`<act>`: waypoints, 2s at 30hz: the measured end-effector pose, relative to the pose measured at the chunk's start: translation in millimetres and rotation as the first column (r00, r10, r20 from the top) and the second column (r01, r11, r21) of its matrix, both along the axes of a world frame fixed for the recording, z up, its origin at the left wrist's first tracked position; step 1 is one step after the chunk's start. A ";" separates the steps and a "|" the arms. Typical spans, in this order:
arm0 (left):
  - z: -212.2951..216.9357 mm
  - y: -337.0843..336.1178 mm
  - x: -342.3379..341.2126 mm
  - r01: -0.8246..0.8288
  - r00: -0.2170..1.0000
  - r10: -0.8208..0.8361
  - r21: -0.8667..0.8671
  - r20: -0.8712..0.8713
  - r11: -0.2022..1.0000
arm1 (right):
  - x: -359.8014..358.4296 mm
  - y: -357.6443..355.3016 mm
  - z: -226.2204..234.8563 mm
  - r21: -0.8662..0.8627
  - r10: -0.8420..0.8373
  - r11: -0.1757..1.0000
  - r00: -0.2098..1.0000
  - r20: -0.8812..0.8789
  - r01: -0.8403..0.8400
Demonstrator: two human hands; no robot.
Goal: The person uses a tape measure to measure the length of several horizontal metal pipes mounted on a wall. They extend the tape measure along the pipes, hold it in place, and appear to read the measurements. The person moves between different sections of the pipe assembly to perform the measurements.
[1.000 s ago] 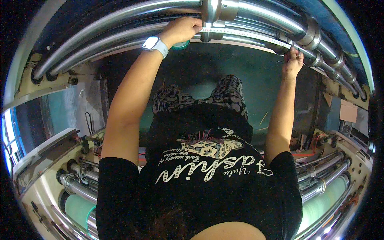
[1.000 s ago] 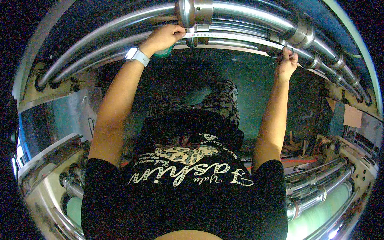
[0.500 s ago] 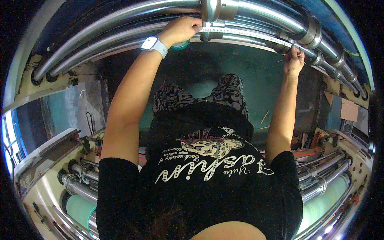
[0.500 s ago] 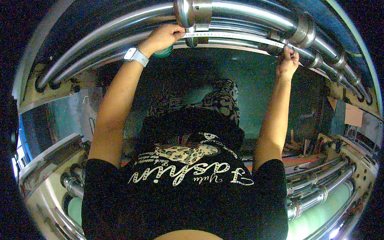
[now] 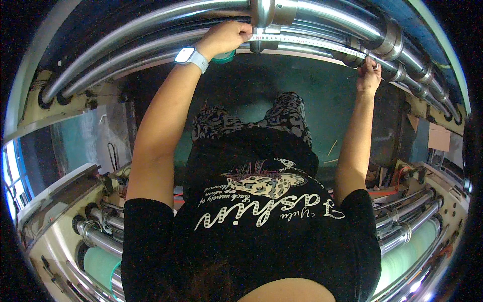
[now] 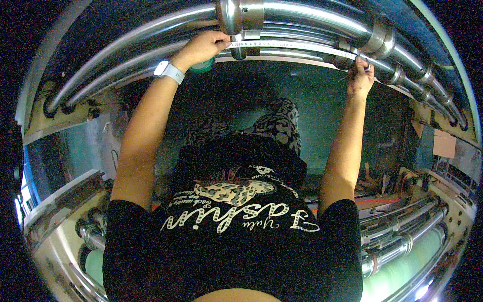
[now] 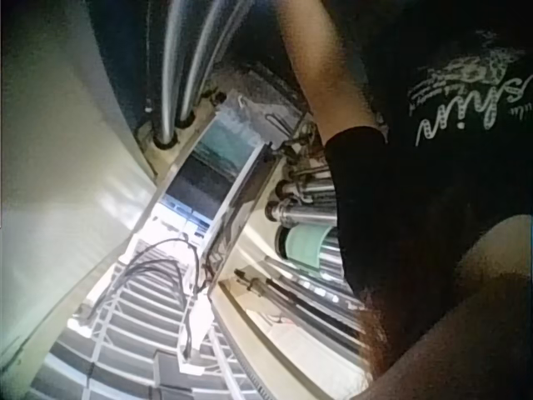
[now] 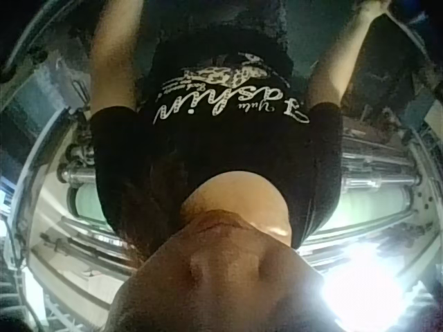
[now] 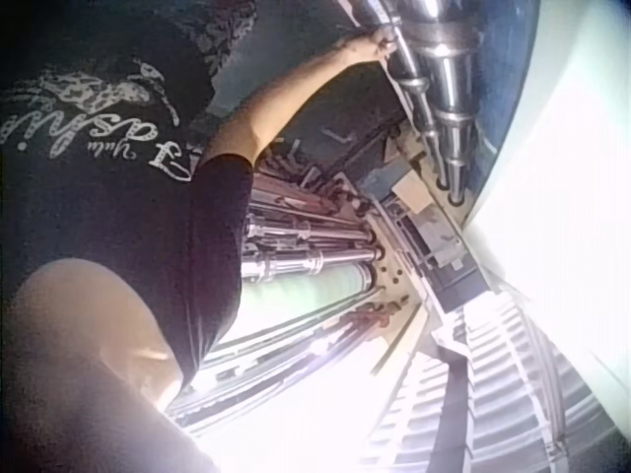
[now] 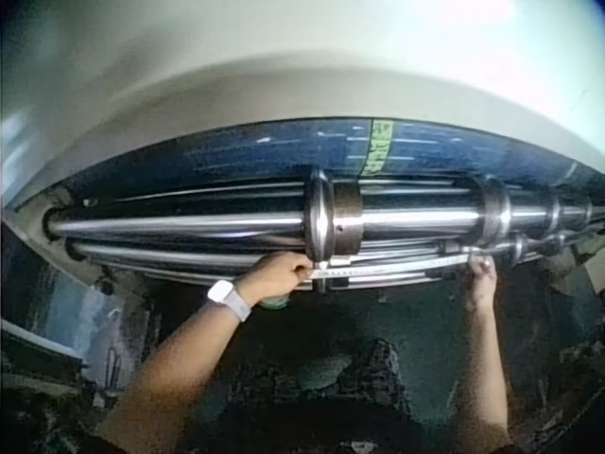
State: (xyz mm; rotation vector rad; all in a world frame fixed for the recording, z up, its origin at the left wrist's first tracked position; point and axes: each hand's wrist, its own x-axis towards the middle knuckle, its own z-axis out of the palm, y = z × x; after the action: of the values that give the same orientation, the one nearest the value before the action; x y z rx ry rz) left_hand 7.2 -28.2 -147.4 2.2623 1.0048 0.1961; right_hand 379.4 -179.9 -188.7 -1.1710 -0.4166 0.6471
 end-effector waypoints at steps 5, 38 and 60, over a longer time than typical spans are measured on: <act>7.2 -3.7 0.8 0.008 1.000 -0.008 0.056 0.001 0.998 | -0.1 -0.2 -0.4 0.011 0.001 1.000 1.000 -0.001 -0.001; 1.4 -35.3 29.8 -0.097 0.954 0.198 0.392 -0.227 0.915 | 4.8 -3.6 -5.0 0.027 0.061 0.998 0.996 0.060 -0.063; 6.8 -33.4 30.2 -0.107 0.965 0.183 0.354 -0.188 0.929 | 0.2 -2.4 0.6 -0.028 0.030 0.999 1.000 0.010 -0.029</act>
State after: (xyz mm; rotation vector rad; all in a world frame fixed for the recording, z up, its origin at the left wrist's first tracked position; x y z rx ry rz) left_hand 37.4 -61.6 -140.6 2.5648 1.3454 0.2010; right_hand 379.7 -182.3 -188.1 -1.1971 -0.4358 0.6745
